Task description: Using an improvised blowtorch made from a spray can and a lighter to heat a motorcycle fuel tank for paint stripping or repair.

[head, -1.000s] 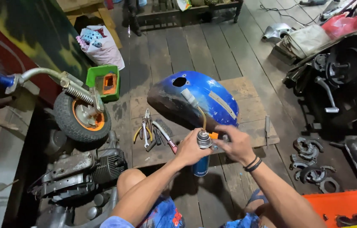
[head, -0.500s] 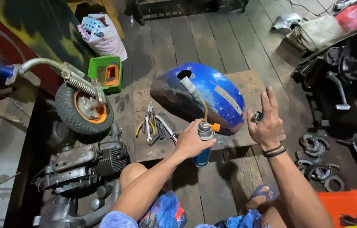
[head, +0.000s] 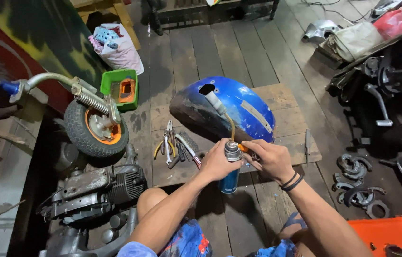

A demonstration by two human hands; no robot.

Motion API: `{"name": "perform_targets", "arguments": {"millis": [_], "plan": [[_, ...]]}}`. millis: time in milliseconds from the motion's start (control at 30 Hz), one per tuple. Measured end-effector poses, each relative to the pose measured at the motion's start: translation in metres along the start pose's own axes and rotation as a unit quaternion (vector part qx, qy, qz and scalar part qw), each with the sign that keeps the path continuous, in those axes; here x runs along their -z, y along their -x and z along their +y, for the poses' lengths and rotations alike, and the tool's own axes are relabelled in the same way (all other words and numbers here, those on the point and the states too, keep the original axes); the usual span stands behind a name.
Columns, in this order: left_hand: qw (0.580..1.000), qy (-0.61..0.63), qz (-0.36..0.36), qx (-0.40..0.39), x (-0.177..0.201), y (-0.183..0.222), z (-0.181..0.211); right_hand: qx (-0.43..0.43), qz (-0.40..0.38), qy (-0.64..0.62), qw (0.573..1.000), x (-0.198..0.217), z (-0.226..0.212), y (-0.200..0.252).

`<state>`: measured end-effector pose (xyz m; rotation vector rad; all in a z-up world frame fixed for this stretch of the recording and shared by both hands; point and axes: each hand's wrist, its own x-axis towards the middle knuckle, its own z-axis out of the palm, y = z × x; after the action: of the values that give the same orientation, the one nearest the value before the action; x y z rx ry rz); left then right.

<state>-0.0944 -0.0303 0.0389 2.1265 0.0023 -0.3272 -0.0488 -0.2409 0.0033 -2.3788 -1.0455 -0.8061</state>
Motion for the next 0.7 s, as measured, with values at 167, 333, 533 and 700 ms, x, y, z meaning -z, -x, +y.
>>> {"name": "perform_targets", "arguments": {"millis": [167,333,533,700], "plan": [[1.000,-0.006,-0.009,0.005,0.000,0.001,0.000,-0.007,-0.005,-0.010,1.000,-0.005,0.003,0.005],[1.000,-0.004,-0.013,0.007,-0.001,0.001,-0.002,-0.004,-0.003,-0.021,1.000,-0.003,0.002,0.007],[0.999,-0.032,-0.026,0.003,-0.005,0.000,-0.006,-0.009,-0.008,-0.019,1.000,0.002,0.000,0.009],[0.999,-0.035,-0.023,-0.013,-0.010,-0.003,-0.011,-0.015,-0.026,-0.031,0.999,0.006,-0.001,0.011]]}}
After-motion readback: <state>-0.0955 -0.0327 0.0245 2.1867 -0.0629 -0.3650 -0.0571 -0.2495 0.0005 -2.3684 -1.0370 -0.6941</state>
